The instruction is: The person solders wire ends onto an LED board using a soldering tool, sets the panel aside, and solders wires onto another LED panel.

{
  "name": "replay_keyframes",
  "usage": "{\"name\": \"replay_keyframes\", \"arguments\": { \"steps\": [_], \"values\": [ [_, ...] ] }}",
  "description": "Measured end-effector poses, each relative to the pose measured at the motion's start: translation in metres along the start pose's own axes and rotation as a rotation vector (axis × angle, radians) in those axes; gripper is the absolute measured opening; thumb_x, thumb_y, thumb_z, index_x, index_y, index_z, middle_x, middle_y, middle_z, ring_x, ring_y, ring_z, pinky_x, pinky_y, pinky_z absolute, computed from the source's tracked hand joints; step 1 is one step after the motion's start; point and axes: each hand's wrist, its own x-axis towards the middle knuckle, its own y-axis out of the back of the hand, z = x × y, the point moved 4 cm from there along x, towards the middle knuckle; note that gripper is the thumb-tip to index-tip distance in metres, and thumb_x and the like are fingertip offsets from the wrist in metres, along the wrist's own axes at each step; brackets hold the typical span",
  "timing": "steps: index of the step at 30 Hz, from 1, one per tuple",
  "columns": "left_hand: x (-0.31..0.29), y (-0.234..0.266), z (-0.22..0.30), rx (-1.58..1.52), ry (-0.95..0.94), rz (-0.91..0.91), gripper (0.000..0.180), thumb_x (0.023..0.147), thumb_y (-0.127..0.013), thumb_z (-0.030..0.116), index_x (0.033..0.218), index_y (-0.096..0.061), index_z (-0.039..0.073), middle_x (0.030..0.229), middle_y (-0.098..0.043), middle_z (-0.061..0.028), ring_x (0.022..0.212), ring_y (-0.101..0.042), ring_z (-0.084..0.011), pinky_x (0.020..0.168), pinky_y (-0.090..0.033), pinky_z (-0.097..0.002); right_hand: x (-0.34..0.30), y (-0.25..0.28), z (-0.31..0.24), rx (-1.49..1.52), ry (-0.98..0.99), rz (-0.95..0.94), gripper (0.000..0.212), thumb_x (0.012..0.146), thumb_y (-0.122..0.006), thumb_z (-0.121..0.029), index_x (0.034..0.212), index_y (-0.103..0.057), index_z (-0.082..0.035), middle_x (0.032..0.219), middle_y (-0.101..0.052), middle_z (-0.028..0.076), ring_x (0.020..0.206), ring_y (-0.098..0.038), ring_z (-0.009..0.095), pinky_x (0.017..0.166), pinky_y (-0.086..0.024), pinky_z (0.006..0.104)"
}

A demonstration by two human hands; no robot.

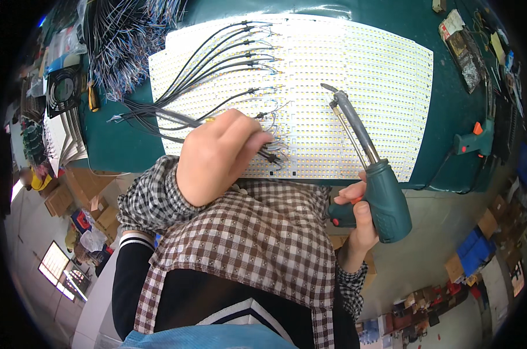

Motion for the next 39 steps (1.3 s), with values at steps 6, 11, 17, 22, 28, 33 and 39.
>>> {"name": "replay_keyframes", "arguments": {
  "steps": [6,11,17,22,28,33,39],
  "values": [
    [0.025,-0.008,-0.017,0.028,-0.087,0.053,0.014,0.080,-0.070,0.007,0.090,-0.060,0.005,0.084,-0.059,-0.0087,0.072,-0.061,-0.0272,0.060,-0.049,-0.0363,0.003,-0.002,0.001,0.003,0.012,-0.036,0.060,0.087,-0.064,-0.027,0.123,-0.047,0.018,0.086,-0.063,0.015,0.073,-0.063,0.022,0.068,-0.054,0.0356],
    [0.032,-0.009,-0.028,-0.132,-0.025,0.084,0.009,0.081,-0.066,0.001,0.088,-0.060,0.003,0.081,-0.062,-0.0111,0.076,-0.061,-0.0284,0.064,-0.049,-0.0353,0.001,0.003,0.002,0.006,0.018,-0.011,0.061,0.086,-0.064,-0.028,0.123,-0.047,0.018,0.086,-0.063,0.016,0.072,-0.063,0.023,0.068,-0.054,0.0353],
    [0.038,-0.015,-0.034,-0.374,0.119,0.027,0.010,0.079,-0.068,0.003,0.086,-0.061,0.001,0.080,-0.058,-0.0086,0.072,-0.061,-0.0209,0.062,-0.049,-0.0302,0.001,0.005,0.004,-0.015,0.024,-0.017,0.061,0.087,-0.064,-0.028,0.124,-0.046,0.017,0.091,-0.063,0.017,0.078,-0.065,0.026,0.064,-0.057,0.0342],
    [0.040,-0.021,-0.038,-0.375,0.131,0.045,0.010,0.077,-0.068,0.004,0.084,-0.062,0.001,0.079,-0.056,-0.0074,0.070,-0.060,-0.0187,0.062,-0.049,-0.0291,-0.003,0.000,0.002,-0.052,-0.012,-0.014,0.061,0.087,-0.063,-0.028,0.125,-0.046,0.016,0.098,-0.064,0.018,0.086,-0.066,0.028,0.060,-0.058,0.0339],
    [0.042,-0.023,-0.036,-0.354,0.105,0.060,0.011,0.075,-0.069,0.003,0.083,-0.061,0.002,0.077,-0.056,-0.0076,0.067,-0.060,-0.0200,0.060,-0.049,-0.0297,-0.008,-0.006,0.000,-0.117,-0.055,-0.045,0.058,0.093,-0.056,-0.033,0.129,-0.046,0.012,0.101,-0.060,0.016,0.091,-0.063,0.026,0.066,-0.057,0.0311],
    [0.040,-0.025,-0.033,-0.267,0.068,0.118,0.010,0.073,-0.068,0.002,0.079,-0.059,0.002,0.075,-0.055,-0.0079,0.065,-0.059,-0.0213,0.058,-0.049,-0.0309,-0.011,-0.011,0.000,-0.123,-0.055,-0.101,0.058,0.092,-0.056,-0.031,0.129,-0.045,0.012,0.102,-0.061,0.016,0.092,-0.063,0.026,0.066,-0.057,0.0313],
    [0.042,-0.027,-0.034,-0.302,0.102,0.107,0.011,0.072,-0.067,0.001,0.077,-0.058,0.002,0.074,-0.055,-0.0087,0.064,-0.059,-0.0225,0.057,-0.048,-0.0317,-0.014,-0.014,-0.001,-0.045,-0.116,-0.079,0.058,0.086,-0.069,-0.029,0.124,-0.050,0.010,0.096,-0.063,0.014,0.085,-0.064,0.022,0.069,-0.057,0.0337]
  ]
}}
